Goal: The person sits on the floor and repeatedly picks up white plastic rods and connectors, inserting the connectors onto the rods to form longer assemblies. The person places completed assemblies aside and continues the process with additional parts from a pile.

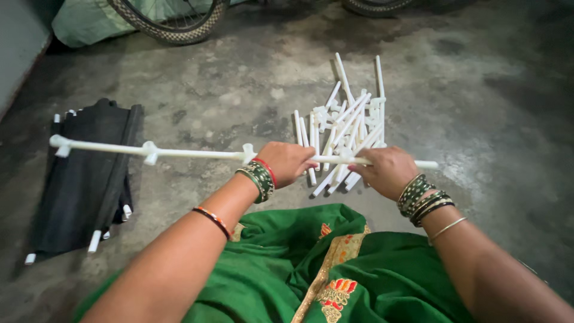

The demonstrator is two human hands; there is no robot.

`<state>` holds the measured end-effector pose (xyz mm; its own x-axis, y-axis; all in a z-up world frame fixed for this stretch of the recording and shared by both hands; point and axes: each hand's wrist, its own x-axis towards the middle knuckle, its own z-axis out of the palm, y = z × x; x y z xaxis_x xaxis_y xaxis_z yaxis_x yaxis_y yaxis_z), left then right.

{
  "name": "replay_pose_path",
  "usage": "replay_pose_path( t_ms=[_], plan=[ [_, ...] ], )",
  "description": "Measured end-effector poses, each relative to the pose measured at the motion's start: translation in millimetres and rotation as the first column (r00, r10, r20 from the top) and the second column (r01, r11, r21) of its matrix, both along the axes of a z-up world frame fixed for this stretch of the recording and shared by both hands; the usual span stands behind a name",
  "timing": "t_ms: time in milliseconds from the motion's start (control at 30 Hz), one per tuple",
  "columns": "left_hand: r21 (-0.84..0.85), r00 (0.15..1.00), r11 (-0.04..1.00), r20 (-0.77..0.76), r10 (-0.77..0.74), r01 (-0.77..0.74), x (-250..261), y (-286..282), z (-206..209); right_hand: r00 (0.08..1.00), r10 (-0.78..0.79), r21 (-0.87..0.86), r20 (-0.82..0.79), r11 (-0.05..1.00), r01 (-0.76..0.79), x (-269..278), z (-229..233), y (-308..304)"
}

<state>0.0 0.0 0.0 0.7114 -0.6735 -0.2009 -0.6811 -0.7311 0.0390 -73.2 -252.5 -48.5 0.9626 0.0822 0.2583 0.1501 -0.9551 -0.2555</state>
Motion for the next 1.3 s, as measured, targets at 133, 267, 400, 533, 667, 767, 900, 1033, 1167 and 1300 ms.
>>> replay_pose_path(
  t_ms=[133, 267, 400, 533, 667, 767, 900, 1033, 1167, 1300],
  plan=[
    [-0.297, 0.977, 0.943, 0.191, -0.096, 0.15, 21.5, 10.3, -20.9, 0.99, -0.098, -0.112, 0.098, 0.988, 0.109, -1.9, -2.3, -7.8],
    [-0.466, 0.744, 0.769, 0.668, -0.019, 0.438, 49.6, 53.2, -24.4, 0.976, -0.187, -0.065, 0.111, 0.979, 0.195, -4.3, -1.1, -14.4],
    [-0.454, 0.884, 0.862, 0.467, 0.013, 0.227, 62.7, 77.0, -25.0, 0.975, -0.208, -0.112, 0.082, 0.97, 0.217, -3.7, -4.2, -17.2],
    [-0.405, 0.917, 0.913, 0.377, 0.127, 0.04, 57.5, 70.6, -22.8, 0.968, -0.248, -0.054, -0.024, 0.968, 0.247, -3.5, -11.6, -16.1],
    [-0.438, 0.893, 0.897, 0.425, 0.147, 0.061, 52.3, 59.5, -6.0, 0.953, -0.286, 0.024, -0.104, 0.957, 0.29, -3.0, -15.1, -21.9],
    [-0.46, 0.874, 0.88, 0.47, 0.127, 0.119, 47.8, 58.9, 5.7, 0.948, -0.266, 0.066, -0.176, 0.957, 0.281, -0.4, -13.8, -25.6],
    [-0.438, 0.871, 0.891, 0.478, 0.115, 0.123, 47.6, 58.3, 9.0, 0.914, -0.255, 0.114, -0.317, 0.946, 0.304, -1.6, -14.7, -24.3],
    [-0.418, 0.885, 0.908, 0.432, 0.174, 0.026, 48.1, 55.2, -3.4, 0.918, -0.33, 0.043, -0.219, 0.937, 0.347, 1.0, -15.6, -21.9],
    [-0.441, 0.906, 0.898, 0.384, 0.178, 0.01, 49.7, 56.2, -21.3, 0.978, -0.208, 0.034, -0.003, 0.978, 0.208, 3.3, -26.0, -22.5],
    [-0.467, 0.897, 0.884, 0.391, 0.206, 0.001, 61.5, 56.4, -26.8, 0.885, -0.197, -0.029, 0.422, 0.973, 0.231, 10.8, -33.0, -40.9]
  ],
)
